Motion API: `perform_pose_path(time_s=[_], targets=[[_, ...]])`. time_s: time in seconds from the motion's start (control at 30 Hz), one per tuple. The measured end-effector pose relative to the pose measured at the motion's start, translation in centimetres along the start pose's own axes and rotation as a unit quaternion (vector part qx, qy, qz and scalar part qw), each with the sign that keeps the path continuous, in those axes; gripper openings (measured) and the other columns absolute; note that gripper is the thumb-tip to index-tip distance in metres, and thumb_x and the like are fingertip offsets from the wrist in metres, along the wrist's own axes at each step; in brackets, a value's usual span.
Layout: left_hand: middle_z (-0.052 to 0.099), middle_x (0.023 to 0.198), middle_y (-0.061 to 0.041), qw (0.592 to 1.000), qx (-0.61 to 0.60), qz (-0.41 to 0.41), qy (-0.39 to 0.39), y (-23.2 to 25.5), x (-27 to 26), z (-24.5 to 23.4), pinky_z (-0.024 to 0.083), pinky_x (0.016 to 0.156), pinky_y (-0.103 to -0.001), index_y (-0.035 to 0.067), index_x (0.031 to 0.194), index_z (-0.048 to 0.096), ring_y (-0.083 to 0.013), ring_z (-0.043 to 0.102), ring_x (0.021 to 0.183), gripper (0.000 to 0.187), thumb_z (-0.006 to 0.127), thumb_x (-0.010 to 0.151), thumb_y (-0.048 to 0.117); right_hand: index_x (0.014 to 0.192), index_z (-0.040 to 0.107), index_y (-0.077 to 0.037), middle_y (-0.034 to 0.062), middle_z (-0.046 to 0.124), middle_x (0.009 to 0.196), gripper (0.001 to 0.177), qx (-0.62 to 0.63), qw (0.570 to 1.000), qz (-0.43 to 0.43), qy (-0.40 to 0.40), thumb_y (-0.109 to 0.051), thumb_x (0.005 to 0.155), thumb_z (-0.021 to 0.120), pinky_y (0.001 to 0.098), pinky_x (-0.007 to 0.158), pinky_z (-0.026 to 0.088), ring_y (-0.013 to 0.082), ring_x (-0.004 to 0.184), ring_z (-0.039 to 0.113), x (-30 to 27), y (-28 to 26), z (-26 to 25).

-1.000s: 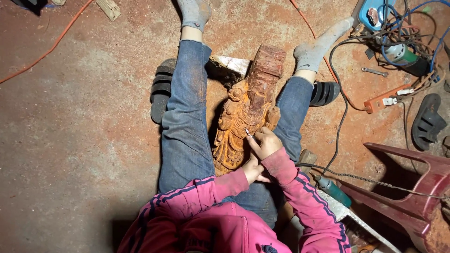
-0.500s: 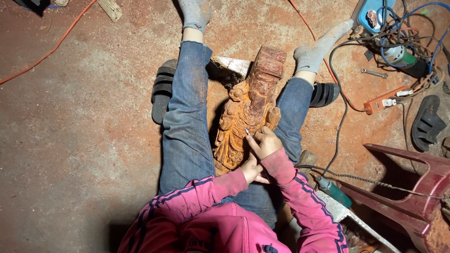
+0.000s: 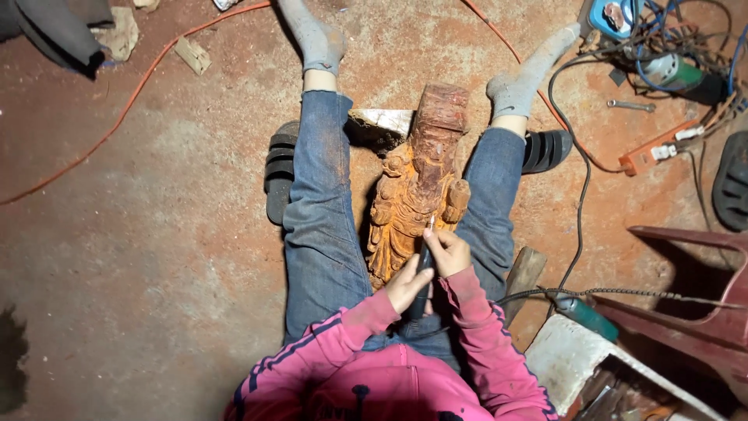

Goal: Carving intricate details into a wooden statue using a handheld rotary tool

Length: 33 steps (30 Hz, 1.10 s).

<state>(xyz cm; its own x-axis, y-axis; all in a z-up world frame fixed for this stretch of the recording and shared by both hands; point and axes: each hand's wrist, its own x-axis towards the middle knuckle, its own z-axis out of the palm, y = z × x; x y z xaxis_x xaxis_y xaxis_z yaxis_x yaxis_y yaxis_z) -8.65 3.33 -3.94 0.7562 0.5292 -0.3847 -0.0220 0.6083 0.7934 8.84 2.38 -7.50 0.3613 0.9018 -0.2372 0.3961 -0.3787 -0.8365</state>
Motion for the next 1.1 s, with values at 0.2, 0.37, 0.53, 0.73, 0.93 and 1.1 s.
perform_pose_path(time_s=[0.2, 0.37, 0.53, 0.73, 0.93, 1.1], targets=[[0.052, 0.077, -0.006, 0.997, 0.066, -0.025, 0.043, 1.8, -2.4, -2.8, 0.056, 0.034, -0.025, 0.004, 0.142, 0.035, -0.0130, 0.058, 0.044, 0.036, 0.031, 0.112, 0.023, 0.073, 0.078, -0.017, 0.0038, 0.070, 0.057, 0.036, 0.120, 0.990, 0.065, -0.039, -0.041, 0.098, 0.070, 0.0286, 0.065, 0.053, 0.0104, 0.065, 0.064, -0.8, -1.7, 3.2], [0.051, 0.075, -0.009, 0.996, 0.061, -0.045, 0.055, 2.8, -2.4, -4.2, 0.054, 0.030, -0.026, 0.004, 0.143, 0.036, -0.0169, 0.057, 0.038, 0.039, 0.034, 0.111, 0.026, 0.073, 0.079, -0.018, 0.0018, 0.070, 0.060, 0.036, 0.148, 0.986, 0.065, -0.030, -0.040, 0.099, 0.069, 0.0258, 0.069, 0.051, 0.0060, 0.069, 0.059, -0.4, -0.3, 4.4], [0.051, 0.071, -0.015, 0.993, 0.065, -0.064, 0.075, 3.9, -2.0, -4.2, 0.051, 0.025, -0.032, 0.003, 0.145, 0.039, -0.0236, 0.057, 0.034, 0.042, 0.038, 0.110, 0.025, 0.076, 0.080, -0.016, 0.0014, 0.073, 0.067, 0.036, 0.160, 0.984, 0.077, -0.023, -0.040, 0.101, 0.068, 0.0275, 0.077, 0.052, 0.0056, 0.077, 0.060, -0.1, 0.8, 4.8], [0.054, 0.069, -0.016, 0.991, 0.083, -0.066, 0.078, 4.4, -1.6, -3.9, 0.052, 0.024, -0.033, 0.001, 0.144, 0.041, -0.0254, 0.059, 0.035, 0.042, 0.038, 0.109, 0.023, 0.079, 0.080, -0.012, 0.0015, 0.073, 0.071, 0.038, 0.201, 0.976, 0.084, -0.026, -0.036, 0.104, 0.064, 0.0291, 0.081, 0.051, 0.0100, 0.080, 0.060, 0.1, 1.0, 5.0], [0.053, 0.070, -0.015, 0.989, 0.076, -0.082, 0.092, 3.8, -1.5, -3.9, 0.053, 0.024, -0.032, 0.002, 0.145, 0.042, -0.0249, 0.059, 0.035, 0.041, 0.038, 0.109, 0.022, 0.078, 0.082, -0.014, -0.0005, 0.073, 0.070, 0.037, 0.185, 0.977, 0.107, -0.021, -0.038, 0.102, 0.066, 0.0263, 0.079, 0.051, 0.0078, 0.078, 0.062, 0.4, 1.5, 5.3], [0.052, 0.072, -0.014, 0.989, 0.022, -0.089, 0.112, 2.8, -1.4, -3.8, 0.053, 0.024, -0.032, 0.004, 0.143, 0.042, -0.0238, 0.059, 0.035, 0.039, 0.036, 0.110, 0.024, 0.080, 0.083, -0.014, 0.0027, 0.075, 0.070, 0.039, 0.147, 0.981, 0.116, -0.045, -0.043, 0.101, 0.067, 0.0288, 0.078, 0.053, 0.0097, 0.078, 0.067, 0.6, 1.4, 5.2]])
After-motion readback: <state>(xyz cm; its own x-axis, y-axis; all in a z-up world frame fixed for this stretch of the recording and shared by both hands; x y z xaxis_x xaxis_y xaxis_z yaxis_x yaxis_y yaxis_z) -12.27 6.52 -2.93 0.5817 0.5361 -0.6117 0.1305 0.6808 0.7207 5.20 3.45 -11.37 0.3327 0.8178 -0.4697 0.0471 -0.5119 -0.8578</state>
